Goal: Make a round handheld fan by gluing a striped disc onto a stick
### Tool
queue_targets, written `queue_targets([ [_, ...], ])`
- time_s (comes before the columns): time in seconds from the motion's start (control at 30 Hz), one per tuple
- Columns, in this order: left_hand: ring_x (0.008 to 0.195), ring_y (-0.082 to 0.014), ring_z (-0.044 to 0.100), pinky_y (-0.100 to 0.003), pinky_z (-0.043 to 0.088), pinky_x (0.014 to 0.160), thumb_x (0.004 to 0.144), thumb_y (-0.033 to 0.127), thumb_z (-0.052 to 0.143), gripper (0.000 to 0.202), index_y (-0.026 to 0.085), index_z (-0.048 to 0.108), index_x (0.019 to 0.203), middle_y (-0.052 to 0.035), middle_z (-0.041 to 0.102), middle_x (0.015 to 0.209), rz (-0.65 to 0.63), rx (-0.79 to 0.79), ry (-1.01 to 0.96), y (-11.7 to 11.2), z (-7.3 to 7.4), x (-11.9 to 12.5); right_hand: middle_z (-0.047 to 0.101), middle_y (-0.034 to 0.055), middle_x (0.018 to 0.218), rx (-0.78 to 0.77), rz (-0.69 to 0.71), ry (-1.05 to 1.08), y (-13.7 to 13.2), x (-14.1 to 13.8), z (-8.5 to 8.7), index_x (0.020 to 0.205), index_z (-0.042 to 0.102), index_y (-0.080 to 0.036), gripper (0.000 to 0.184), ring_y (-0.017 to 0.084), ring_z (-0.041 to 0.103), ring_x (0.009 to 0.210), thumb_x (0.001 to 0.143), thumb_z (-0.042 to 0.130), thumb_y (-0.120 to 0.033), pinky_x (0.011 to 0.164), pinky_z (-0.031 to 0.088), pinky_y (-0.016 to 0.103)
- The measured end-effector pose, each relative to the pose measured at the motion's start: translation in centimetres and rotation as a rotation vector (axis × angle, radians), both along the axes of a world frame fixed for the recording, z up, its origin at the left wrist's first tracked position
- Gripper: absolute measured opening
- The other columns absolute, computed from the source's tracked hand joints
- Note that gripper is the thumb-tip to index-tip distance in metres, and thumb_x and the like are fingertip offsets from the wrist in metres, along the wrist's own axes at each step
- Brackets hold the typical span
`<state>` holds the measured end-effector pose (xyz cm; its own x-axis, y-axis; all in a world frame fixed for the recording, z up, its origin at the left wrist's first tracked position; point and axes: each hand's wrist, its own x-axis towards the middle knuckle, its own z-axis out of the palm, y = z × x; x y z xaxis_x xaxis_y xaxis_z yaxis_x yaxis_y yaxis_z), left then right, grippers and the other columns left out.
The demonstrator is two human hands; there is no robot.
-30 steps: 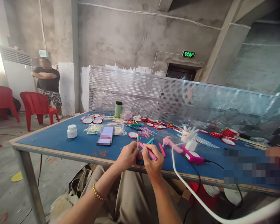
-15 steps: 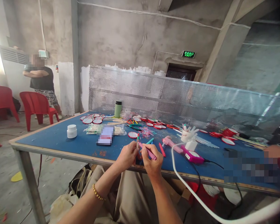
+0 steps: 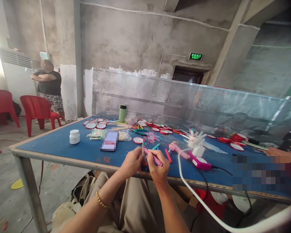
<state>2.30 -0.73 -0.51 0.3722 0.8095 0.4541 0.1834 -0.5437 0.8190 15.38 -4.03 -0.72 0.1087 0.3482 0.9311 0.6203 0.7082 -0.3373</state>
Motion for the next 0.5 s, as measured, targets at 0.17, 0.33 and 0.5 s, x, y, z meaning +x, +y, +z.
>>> queue_targets([
  [0.17, 0.055, -0.0145, 0.058, -0.023, 0.036, 0.056, 0.095, 0.041, 0.042, 0.029, 0.023, 0.042, 0.072, 0.0039, 0.055, 0.055, 0.009, 0.007, -0.008, -0.09, 0.09, -0.04, 0.072, 0.0014, 0.074, 0.009, -0.011, -0.019, 0.04, -0.02, -0.05, 0.091, 0.066, -0.02, 0.01, 0.014, 0.066, 0.06, 0.092, 0.056, -0.022, 0.058, 0.055, 0.025],
  [0.33, 0.049, -0.0126, 0.055, -0.023, 0.037, 0.055, 0.096, 0.039, 0.042, 0.028, 0.022, 0.042, 0.073, 0.0039, 0.06, 0.058, -0.001, 0.005, -0.008, 0.15, -0.21, 0.01, 0.071, 0.0012, 0.073, 0.006, -0.015, -0.008, 0.09, 0.05, -0.01, 0.09, 0.065, -0.02, 0.01, 0.013, 0.066, 0.06, 0.092, 0.056, -0.022, 0.057, 0.054, 0.024],
  [0.5, 0.048, -0.0121, 0.055, -0.023, 0.038, 0.056, 0.096, 0.039, 0.041, 0.027, 0.022, 0.043, 0.075, 0.0038, 0.061, 0.059, -0.025, -0.001, -0.017, 0.34, -0.36, 0.07, 0.07, 0.0007, 0.07, 0.011, -0.024, 0.009, 0.27, 0.13, -0.14, 0.089, 0.064, -0.02, 0.009, 0.013, 0.064, 0.055, 0.092, 0.055, -0.023, 0.053, 0.053, 0.024],
])
